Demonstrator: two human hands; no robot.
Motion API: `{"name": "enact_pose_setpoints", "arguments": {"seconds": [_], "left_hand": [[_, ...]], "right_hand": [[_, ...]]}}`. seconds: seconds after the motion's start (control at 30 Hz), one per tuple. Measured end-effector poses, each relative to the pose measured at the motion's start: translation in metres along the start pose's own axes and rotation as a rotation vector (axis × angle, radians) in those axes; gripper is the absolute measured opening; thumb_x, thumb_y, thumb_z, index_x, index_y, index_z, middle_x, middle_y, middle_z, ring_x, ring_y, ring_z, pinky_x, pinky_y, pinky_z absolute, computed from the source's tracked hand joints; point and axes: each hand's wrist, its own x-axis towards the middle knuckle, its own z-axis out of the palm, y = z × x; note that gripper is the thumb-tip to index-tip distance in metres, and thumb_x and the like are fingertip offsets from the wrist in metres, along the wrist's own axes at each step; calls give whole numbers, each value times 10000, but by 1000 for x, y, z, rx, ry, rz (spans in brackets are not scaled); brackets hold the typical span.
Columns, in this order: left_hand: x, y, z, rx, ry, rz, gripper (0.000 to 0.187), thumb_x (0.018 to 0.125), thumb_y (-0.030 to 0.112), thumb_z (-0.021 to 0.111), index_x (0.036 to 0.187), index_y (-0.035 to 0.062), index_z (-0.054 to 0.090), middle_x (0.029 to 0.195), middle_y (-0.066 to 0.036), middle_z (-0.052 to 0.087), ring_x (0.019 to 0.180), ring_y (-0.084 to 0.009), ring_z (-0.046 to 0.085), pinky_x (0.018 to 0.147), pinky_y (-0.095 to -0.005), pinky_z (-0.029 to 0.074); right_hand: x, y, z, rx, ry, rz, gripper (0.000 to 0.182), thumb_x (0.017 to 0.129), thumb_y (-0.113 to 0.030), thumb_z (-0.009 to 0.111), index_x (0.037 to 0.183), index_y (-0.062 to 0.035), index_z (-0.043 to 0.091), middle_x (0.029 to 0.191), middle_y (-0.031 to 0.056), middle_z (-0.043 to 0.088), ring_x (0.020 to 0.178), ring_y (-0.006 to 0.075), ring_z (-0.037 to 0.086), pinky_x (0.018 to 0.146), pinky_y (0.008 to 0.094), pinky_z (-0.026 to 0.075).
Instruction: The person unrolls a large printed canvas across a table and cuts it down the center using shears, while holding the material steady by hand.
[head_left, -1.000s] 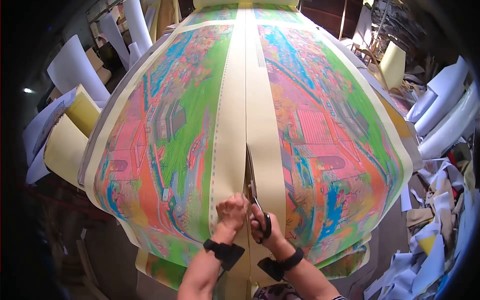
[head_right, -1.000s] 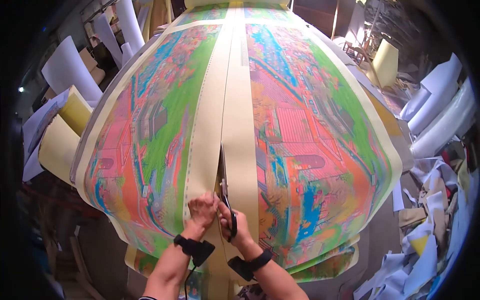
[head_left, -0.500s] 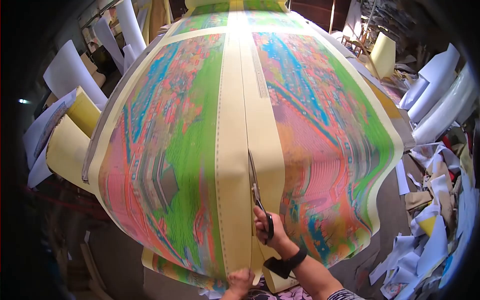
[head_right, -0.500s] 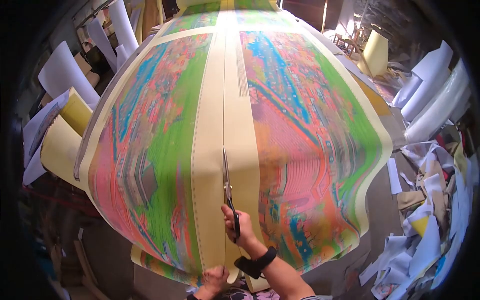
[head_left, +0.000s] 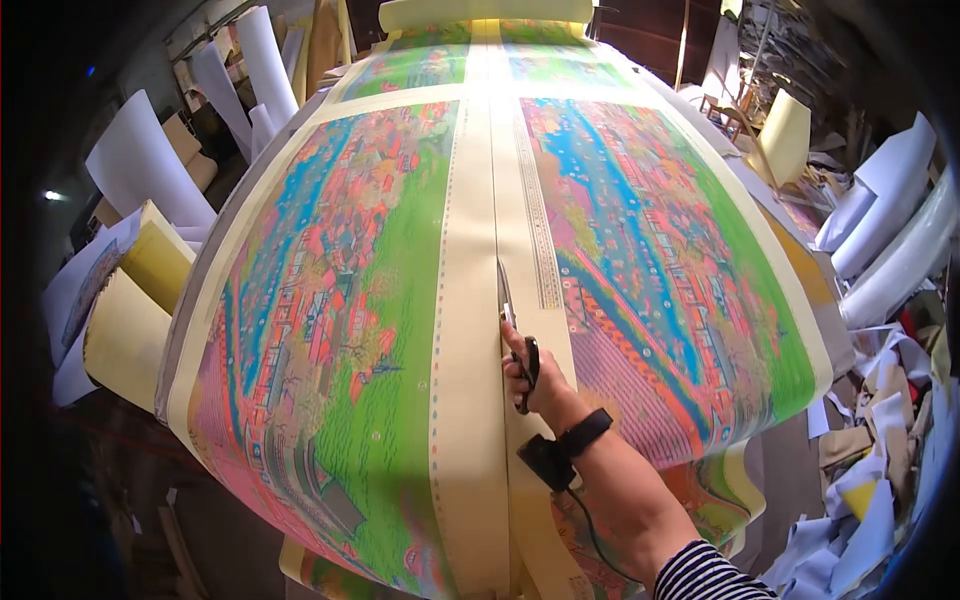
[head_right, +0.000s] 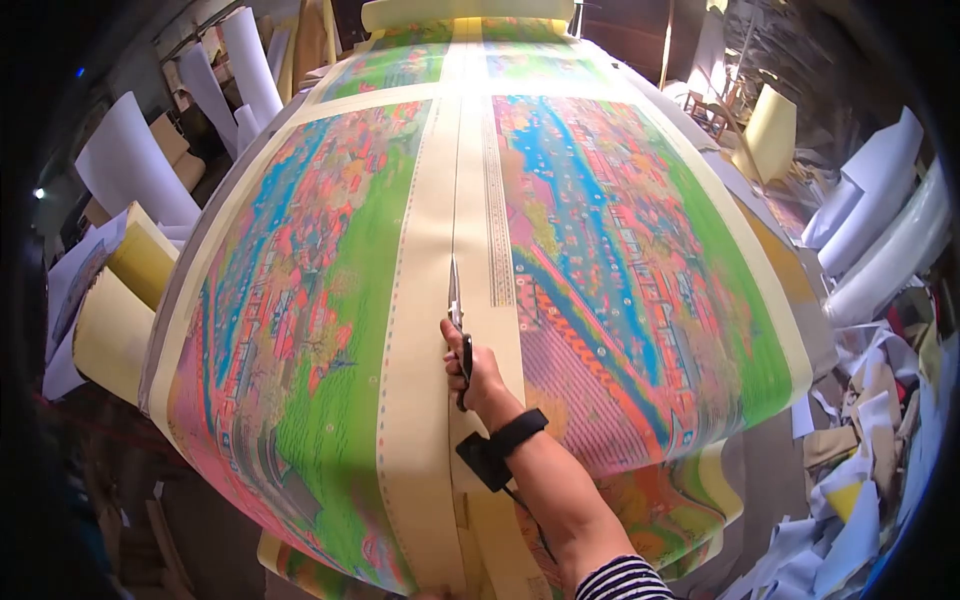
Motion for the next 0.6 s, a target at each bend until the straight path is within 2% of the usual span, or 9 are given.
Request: {"name": "enact_pose_setpoints", "arguments": {"seconds": [0.03,0.07,0.1,0.2,0.3,0.4,0.47,0.5,0.6], "left_hand": [[13,-5,6,-21,293,-4,344,694,367,493,805,49,560,731,-181,551,728,-298,536,606,-395,426],[45,10,-42,95,81,3,496,643,440,540,993,93,483,864,-229,515,710,-281,543,666,-394,419],[78,46,-106,-15,531,349,246,583,205,625,509,63,438,471,-100,429,428,-260,441,410,-339,350],[169,107,-195,185,807,468,364,581,308,624,734,30,445,615,-101,431,574,-268,434,525,-373,331],[243,144,-229,320,821,394,487,534,308,639,876,42,417,787,-75,442,748,-206,433,662,-345,301],[285,149,-236,576,888,292,503,518,312,646,888,46,432,835,-61,453,800,-192,435,691,-334,299],[293,149,-238,583,689,151,481,530,297,636,904,52,459,846,-59,467,807,-197,446,718,-355,291],[297,148,-237,578,685,130,275,588,221,583,806,61,532,760,-79,528,734,-201,512,661,-344,362],[293,140,-236,527,454,169,126,600,179,514,630,71,571,605,-106,556,596,-244,555,559,-338,418]], "right_hand": [[2,0,-3,46,-47,46,483,583,-532,596,592,-109,363,409,-63,259,294,57,221,299,215,182],[4,1,-7,43,-51,57,483,583,-532,596,592,-109,363,409,-63,259,294,57,221,299,215,182],[5,1,-9,75,-83,74,487,586,-535,591,604,-106,362,410,-62,253,294,59,218,302,217,187],[6,-7,-10,148,-168,108,493,599,-540,575,632,-97,362,413,-52,245,292,69,216,306,221,202],[3,-14,-8,271,-284,152,486,615,-536,562,639,-92,366,412,-42,250,288,84,235,303,225,210],[1,-17,-11,264,-252,171,482,616,-535,560,626,-93,367,405,-40,254,282,88,243,299,226,207],[4,-14,-16,260,-247,181,469,621,-525,563,609,-96,374,397,-40,261,278,85,243,295,225,205],[6,-11,-18,252,-262,163,461,621,-518,568,605,-96,381,393,-41,268,276,83,239,292,225,201],[8,0,-23,221,-243,134,448,624,-507,573,598,-96,395,390,-41,282,274,79,237,286,226,197]]}}
